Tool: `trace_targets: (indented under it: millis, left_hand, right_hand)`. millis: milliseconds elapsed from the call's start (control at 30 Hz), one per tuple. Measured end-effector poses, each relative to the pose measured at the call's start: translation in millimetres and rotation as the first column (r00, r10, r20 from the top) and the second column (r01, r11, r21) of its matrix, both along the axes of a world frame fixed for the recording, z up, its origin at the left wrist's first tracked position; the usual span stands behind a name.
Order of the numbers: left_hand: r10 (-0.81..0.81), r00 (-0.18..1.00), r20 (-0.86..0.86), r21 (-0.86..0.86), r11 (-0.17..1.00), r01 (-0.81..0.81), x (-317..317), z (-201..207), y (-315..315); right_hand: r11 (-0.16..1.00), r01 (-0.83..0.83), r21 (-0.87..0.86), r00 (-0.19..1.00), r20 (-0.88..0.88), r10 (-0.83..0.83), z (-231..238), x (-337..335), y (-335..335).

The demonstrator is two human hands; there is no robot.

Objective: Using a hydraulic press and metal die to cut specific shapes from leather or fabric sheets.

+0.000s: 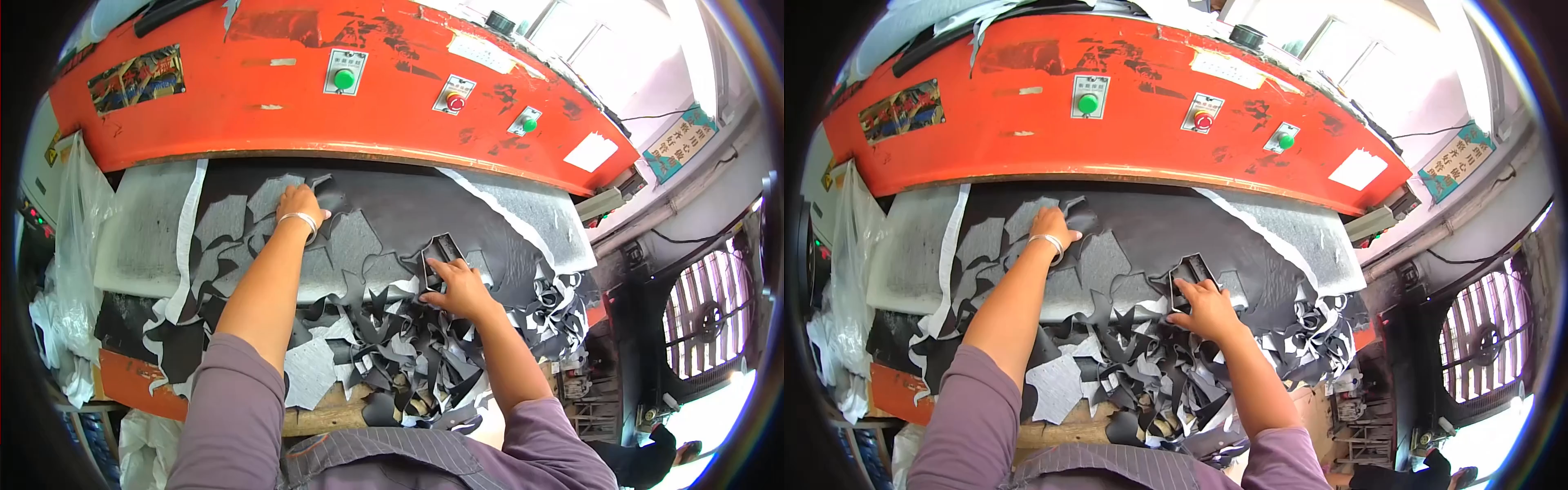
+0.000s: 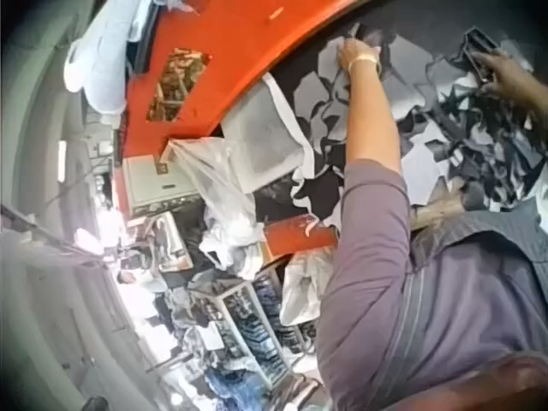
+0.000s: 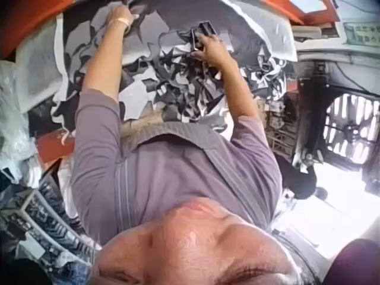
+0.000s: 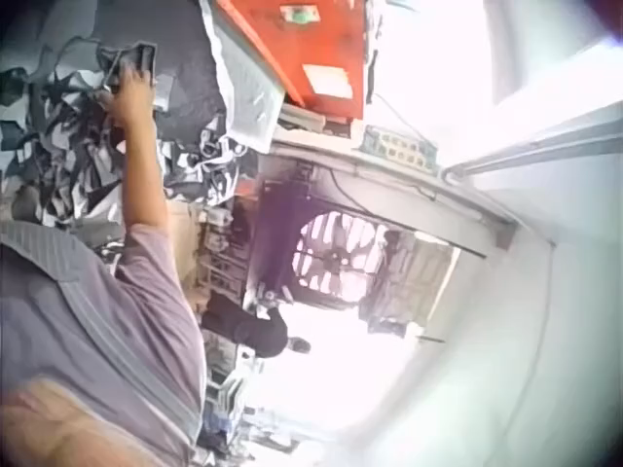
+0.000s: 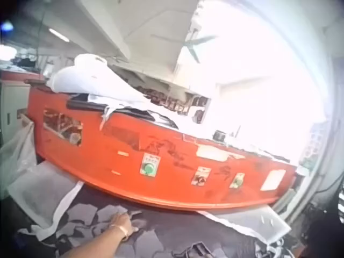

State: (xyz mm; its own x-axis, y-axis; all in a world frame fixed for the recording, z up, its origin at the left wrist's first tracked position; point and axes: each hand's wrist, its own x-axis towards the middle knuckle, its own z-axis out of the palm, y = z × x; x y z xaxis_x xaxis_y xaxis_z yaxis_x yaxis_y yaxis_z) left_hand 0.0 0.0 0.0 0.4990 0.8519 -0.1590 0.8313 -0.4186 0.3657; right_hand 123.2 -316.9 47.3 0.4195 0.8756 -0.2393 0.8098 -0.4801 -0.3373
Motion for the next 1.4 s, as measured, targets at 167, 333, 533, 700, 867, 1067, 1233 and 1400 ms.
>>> trace_targets:
  millis: [167,333,533,700,867,1067,1233,1400]
  left_hand:
    - [-0.219,0.877,0.427,0.157,0.973,0.167,-8,-23,-16]
    - [-0.247,0.717,0.652,0.112,0.967,0.23,-11,-21,-36]
    - [-0.504,0.726,0.468,0.318,0.862,0.394,-19,-18,-16]
    - [-0.6,0.7,0.387,0.34,0.799,0.497,-12,-11,-28]
    - [-0.665,0.657,0.356,0.393,0.744,0.54,-3,-17,-37]
    - [-0.431,0.843,0.321,0.312,0.889,0.336,-6,-21,-24]
    - [-0.367,0.754,0.545,0.255,0.929,0.268,-21,-13,-50]
    - [-0.092,0.972,0.216,0.372,0.928,0.006,-48,23,-86]
  right_hand:
    - [0.959,-0.154,0.236,0.91,0.413,0.044,26,3,33]
    - [0.767,0.036,0.641,0.999,-0.045,-0.009,-20,16,141]
    - [0.756,-0.2,0.624,0.965,-0.009,0.264,-20,-21,159]
    - [0.678,-0.341,0.651,0.929,0.121,0.35,-21,-14,90]
    - [0.641,-0.337,0.689,0.921,0.1,0.377,-10,-23,68]
    - [0.376,-0.447,0.812,0.542,-0.089,0.836,58,-86,-14]
    - [0.707,-0.626,0.33,0.69,-0.187,0.699,43,-52,-41]
    - [0.894,-0.284,0.345,0.959,0.118,0.259,43,47,-44]
